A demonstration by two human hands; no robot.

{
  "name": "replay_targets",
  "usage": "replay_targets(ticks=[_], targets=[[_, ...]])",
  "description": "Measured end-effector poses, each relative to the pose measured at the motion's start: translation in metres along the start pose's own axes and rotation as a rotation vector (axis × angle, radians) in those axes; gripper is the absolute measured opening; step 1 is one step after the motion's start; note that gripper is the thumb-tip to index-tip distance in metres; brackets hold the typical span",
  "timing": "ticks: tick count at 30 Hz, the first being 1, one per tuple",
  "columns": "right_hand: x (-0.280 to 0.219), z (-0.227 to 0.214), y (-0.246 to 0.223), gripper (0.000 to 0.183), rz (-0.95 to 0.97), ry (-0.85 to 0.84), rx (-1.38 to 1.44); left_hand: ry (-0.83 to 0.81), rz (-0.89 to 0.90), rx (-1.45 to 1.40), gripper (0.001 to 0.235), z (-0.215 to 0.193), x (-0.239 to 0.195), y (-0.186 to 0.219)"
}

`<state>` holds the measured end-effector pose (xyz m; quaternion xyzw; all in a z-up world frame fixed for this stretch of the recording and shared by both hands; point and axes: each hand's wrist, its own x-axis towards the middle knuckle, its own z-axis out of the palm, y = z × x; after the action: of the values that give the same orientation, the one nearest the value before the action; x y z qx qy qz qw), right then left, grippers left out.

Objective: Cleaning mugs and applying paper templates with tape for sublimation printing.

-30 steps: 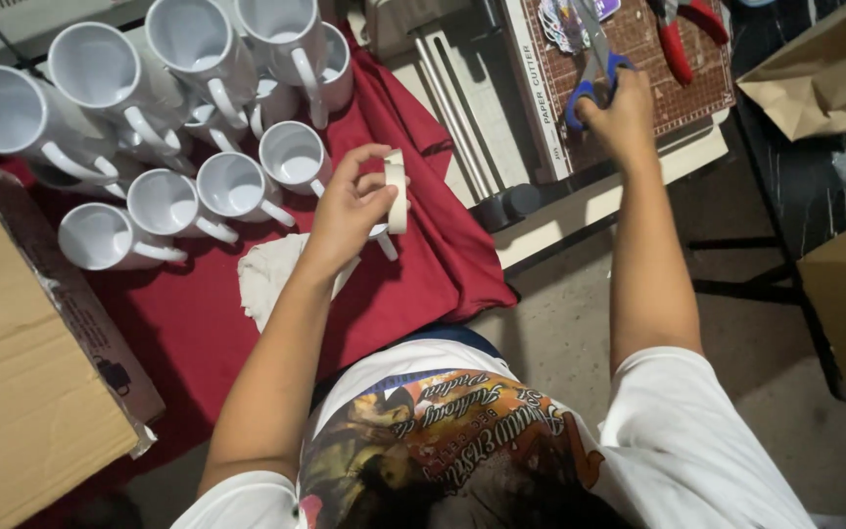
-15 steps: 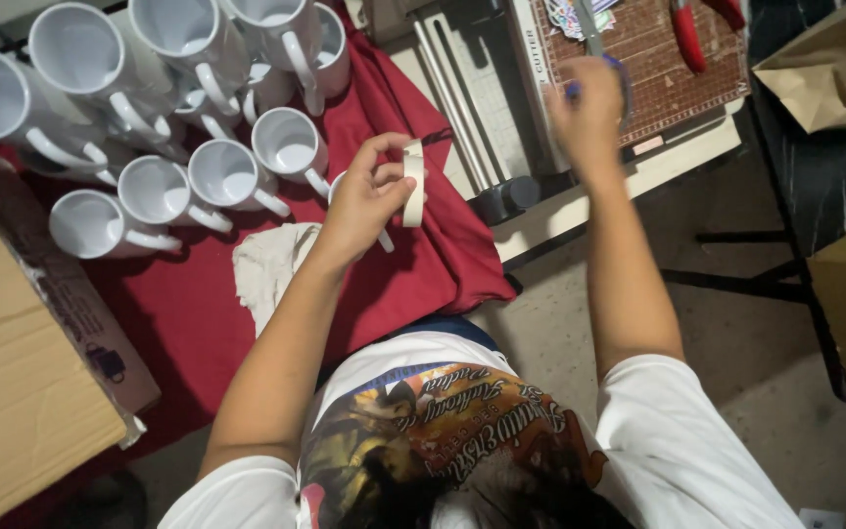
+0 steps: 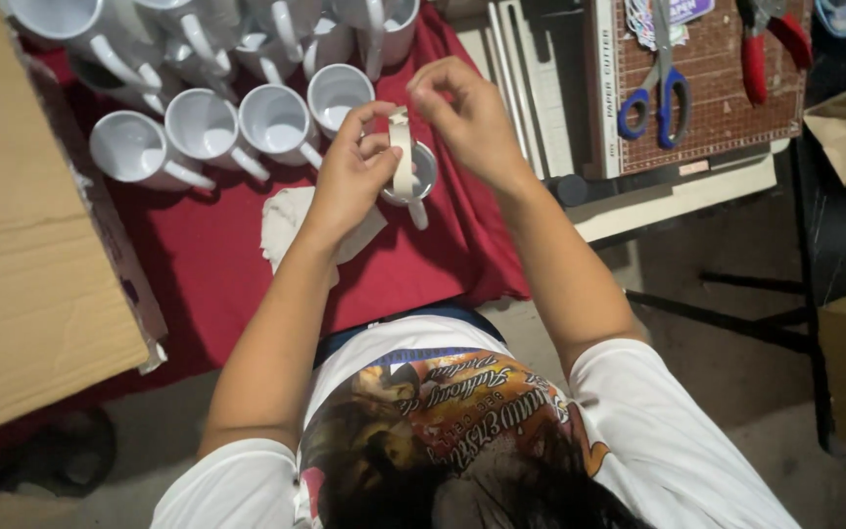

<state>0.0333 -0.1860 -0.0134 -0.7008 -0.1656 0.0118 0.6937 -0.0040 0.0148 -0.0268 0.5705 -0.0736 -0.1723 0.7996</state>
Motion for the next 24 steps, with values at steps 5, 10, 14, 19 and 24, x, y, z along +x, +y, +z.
replay_targets(ticks=[5, 10, 14, 19, 24], targets=[[0.004, 0.024, -0.009, 0.013, -0.001, -0.055, -0.101, 0.006, -0.002, -0.019, 0.047, -0.009, -0.011, 0.011], [0.006, 0.035, -0.003, 0.013, 0.029, -0.036, -0.063, -0.042, 0.045, -0.008, 0.048, -0.015, -0.013, 0.01], [0.008, 0.04, -0.004, 0.013, 0.052, 0.047, -0.009, -0.035, 0.051, -0.008, 0.048, -0.02, -0.01, 0.011], [0.006, 0.034, -0.002, 0.009, 0.052, 0.082, 0.075, -0.042, 0.031, -0.021, 0.054, -0.03, -0.008, -0.005], [-0.002, 0.004, 0.009, 0.004, 0.188, 0.233, -0.291, 0.308, 0.044, 0.449, 0.087, -0.05, -0.006, 0.015]])
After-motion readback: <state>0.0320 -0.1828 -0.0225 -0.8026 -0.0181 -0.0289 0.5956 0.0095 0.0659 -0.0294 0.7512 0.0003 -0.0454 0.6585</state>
